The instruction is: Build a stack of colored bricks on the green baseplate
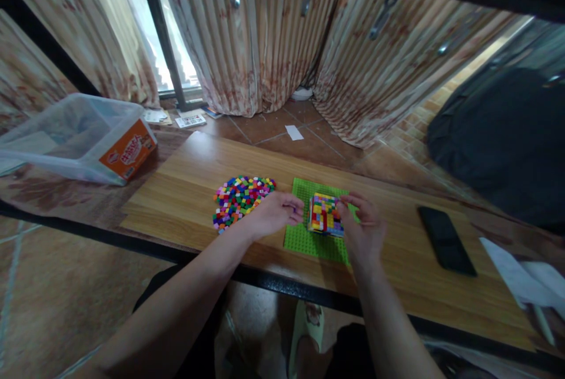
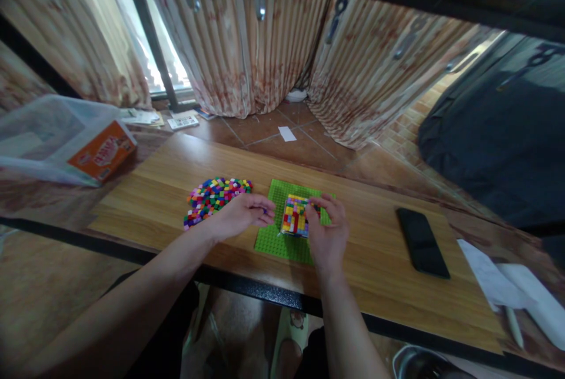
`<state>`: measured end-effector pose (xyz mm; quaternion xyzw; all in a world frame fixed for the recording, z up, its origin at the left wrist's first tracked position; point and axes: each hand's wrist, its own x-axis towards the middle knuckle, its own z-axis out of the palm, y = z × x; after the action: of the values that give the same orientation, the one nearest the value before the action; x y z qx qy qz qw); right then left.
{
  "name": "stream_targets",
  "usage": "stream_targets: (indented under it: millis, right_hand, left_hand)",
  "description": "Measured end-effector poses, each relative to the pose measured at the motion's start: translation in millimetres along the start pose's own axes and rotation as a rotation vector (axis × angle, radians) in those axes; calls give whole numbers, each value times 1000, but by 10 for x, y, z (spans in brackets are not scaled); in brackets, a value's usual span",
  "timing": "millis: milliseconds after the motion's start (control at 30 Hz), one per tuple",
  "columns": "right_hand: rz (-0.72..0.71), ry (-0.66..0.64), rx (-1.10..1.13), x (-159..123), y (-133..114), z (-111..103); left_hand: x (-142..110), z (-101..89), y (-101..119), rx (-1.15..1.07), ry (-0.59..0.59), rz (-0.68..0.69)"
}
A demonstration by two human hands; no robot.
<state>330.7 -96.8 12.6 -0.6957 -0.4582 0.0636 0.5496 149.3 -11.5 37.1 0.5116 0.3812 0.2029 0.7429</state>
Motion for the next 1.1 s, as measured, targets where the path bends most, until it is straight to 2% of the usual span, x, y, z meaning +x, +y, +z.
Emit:
stream_targets:
  millis: [33, 100, 267, 333, 733, 1100]
  right_hand:
    - [-44, 30, -24, -13, -62, 8]
    - [-121, 11, -48, -55, -189, 38]
    - [-258, -202, -67, -179, -382, 142]
    - [-280, -239, -106, -207, -401, 175]
    - [-264, -263, -103, -226, -369, 232]
    - [-266, -262, -98, -236, -421, 212]
  left_hand:
    - [-6, 4, 8, -4, 6, 1]
    - [-18, 5, 19, -12, 10, 13]
    - [-36, -12, 31, -20, -6, 55]
    - [-47, -10, 45, -26, -11, 53]
    - [-119, 38, 104, -75, -103, 26]
    - [-117, 84, 67, -45, -83, 70]
